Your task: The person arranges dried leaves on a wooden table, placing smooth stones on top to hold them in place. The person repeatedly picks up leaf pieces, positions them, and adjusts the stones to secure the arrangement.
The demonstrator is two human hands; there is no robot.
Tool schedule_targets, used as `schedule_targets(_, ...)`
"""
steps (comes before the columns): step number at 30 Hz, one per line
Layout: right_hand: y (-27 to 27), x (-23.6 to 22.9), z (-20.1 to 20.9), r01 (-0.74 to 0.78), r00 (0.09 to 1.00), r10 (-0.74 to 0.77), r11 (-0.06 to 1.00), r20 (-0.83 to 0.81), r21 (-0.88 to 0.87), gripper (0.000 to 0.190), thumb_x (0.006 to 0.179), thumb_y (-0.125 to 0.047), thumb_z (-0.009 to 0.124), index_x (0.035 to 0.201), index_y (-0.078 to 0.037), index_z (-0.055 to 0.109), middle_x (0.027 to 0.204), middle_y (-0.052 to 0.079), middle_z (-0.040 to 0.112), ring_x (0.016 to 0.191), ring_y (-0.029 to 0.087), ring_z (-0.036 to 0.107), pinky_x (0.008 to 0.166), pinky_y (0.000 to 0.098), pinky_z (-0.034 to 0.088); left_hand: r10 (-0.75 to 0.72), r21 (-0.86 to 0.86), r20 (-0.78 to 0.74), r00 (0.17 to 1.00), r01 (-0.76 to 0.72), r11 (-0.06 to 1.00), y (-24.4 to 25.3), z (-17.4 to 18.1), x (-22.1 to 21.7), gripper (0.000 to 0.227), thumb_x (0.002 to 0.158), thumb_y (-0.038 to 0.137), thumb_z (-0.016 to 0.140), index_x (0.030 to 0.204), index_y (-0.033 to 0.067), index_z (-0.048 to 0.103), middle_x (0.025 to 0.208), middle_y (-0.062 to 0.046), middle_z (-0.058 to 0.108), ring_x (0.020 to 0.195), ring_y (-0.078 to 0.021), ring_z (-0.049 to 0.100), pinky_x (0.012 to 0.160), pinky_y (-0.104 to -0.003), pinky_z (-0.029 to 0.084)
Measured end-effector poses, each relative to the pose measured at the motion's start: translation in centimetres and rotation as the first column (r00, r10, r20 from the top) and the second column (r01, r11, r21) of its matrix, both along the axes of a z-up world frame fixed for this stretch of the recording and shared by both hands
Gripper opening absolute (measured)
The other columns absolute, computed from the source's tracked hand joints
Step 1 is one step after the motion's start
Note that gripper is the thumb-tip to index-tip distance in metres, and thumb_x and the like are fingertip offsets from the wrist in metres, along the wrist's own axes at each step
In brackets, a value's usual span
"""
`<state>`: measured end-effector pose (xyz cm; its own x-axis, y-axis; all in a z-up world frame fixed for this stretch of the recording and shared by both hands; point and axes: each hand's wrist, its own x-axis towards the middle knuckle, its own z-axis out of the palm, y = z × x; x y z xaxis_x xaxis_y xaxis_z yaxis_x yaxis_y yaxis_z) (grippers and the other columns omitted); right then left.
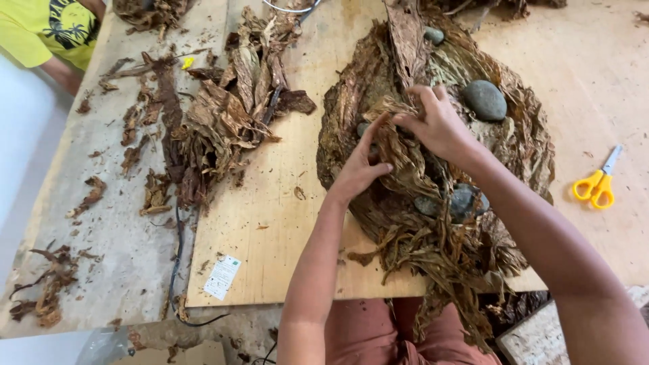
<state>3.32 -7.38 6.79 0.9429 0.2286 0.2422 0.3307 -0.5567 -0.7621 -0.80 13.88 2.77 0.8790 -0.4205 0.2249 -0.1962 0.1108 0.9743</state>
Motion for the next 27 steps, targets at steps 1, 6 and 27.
schedule_targets(1, 0.6, 1.0, -0.4, 0.09, 0.989, -0.074, 0.989, 0.127, -0.12, 0.08, 0.09, -0.049, 0.079, 0.15, -0.007, 0.046, 0.126, 0.024, 0.04, 0.121, 0.052, 0.051, 0.102, 0.0595, 0.048, -0.041, -0.035, -0.036, 0.998, 0.04, 0.999, 0.1, -0.2, 0.1, 0.098, 0.084, -0.01, 0.068, 0.166, 0.0278, 0.029, 0.17, -0.009, 0.027, 0.146, -0.0296, 0.041, 0.118, -0.048, 0.038)
schedule_targets(6, 2.3, 5.8, -2.0, 0.021, 1.0, -0.021, 0.993, 0.006, -0.117, 0.051, 0.093, -0.054, 0.074, 0.111, -0.006, 0.073, 0.107, 0.017, 0.062, 0.103, 0.037, 0.057, 0.087, 0.0517, 0.047, 0.036, -0.075, -0.063, 0.997, -0.041, 0.996, -0.4, 0.2, 0.4, 0.083, 0.093, 0.003, 0.068, 0.164, 0.018, 0.028, 0.162, -0.016, 0.033, 0.133, -0.0347, 0.052, 0.107, -0.051, 0.049)
schedule_targets(27, 3.5, 5.0, -4.7, 0.155, 0.959, -0.221, 0.933, 0.176, 0.325, 0.01, 0.098, -0.024, 0.084, 0.105, -0.018, 0.08, 0.063, 0.003, 0.067, 0.063, 0.007, 0.064, 0.064, 0.0253, 0.051, 0.163, -0.072, -0.109, 0.981, -0.171, 0.983, 2.3, 0.2, 1.9, 0.061, 0.081, 0.003, 0.085, 0.138, 0.0166, 0.067, 0.122, -0.003, 0.073, 0.107, -0.006, 0.065, 0.098, -0.028, 0.055)
